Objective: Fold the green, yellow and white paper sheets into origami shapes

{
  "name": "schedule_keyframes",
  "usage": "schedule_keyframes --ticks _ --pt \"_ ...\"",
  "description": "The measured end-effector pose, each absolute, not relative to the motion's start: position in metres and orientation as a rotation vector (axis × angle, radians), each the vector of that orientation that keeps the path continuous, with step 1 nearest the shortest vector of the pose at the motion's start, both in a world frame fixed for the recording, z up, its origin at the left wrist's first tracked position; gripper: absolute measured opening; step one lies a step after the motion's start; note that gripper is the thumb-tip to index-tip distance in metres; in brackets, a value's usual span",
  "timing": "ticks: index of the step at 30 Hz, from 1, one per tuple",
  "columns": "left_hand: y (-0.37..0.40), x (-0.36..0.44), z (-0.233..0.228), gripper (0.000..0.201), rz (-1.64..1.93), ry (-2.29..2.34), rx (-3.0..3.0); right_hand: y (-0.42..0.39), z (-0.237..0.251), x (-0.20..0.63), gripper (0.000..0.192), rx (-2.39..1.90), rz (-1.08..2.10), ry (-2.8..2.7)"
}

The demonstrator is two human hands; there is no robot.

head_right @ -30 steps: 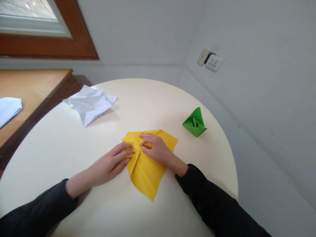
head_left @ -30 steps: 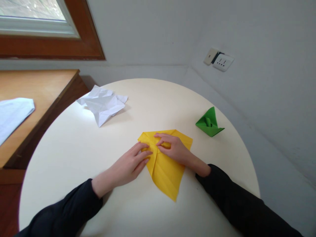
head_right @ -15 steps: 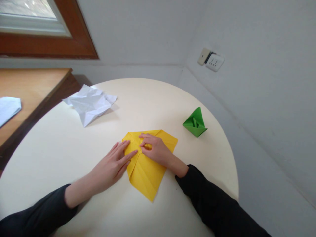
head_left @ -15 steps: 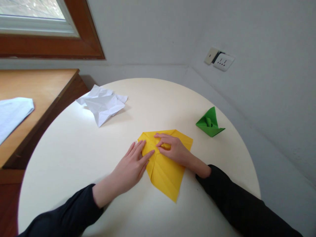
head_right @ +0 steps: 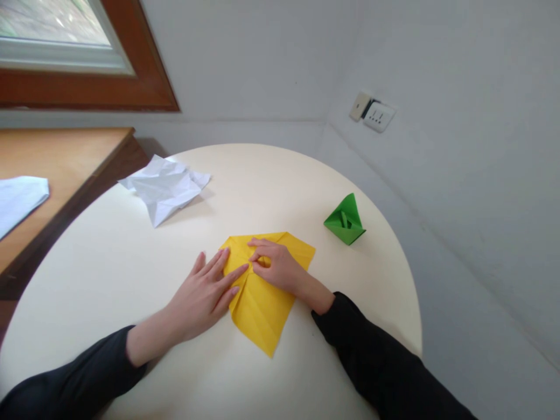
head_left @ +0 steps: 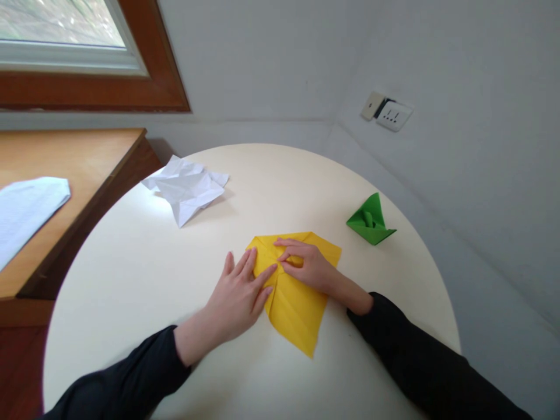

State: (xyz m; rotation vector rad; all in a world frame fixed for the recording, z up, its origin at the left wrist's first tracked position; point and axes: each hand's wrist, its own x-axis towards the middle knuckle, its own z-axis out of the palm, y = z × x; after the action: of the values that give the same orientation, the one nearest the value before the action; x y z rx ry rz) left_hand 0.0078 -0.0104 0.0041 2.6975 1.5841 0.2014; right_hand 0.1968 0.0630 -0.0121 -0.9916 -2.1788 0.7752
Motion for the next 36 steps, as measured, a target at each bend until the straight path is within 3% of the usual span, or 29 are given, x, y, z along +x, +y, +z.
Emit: schedule_keyframes --ticks 6,14,36 --pt "-0.011 0.014 0.011 0.044 0.222 1.643 2.667 0.064 -0.003 0.204 0.030 -0.937 0.802 -2.330" --pt "-0.015 0.014 0.012 0.032 0.357 1.609 2.688 0.057 0.004 0.208 0.052 -0.852 0.795 -2.499" --pt "-0.015 0.013 0.001 0.029 0.555 1.422 2.589 0.061 -0.002 0.214 0.032 -0.796 1.017 -2.465"
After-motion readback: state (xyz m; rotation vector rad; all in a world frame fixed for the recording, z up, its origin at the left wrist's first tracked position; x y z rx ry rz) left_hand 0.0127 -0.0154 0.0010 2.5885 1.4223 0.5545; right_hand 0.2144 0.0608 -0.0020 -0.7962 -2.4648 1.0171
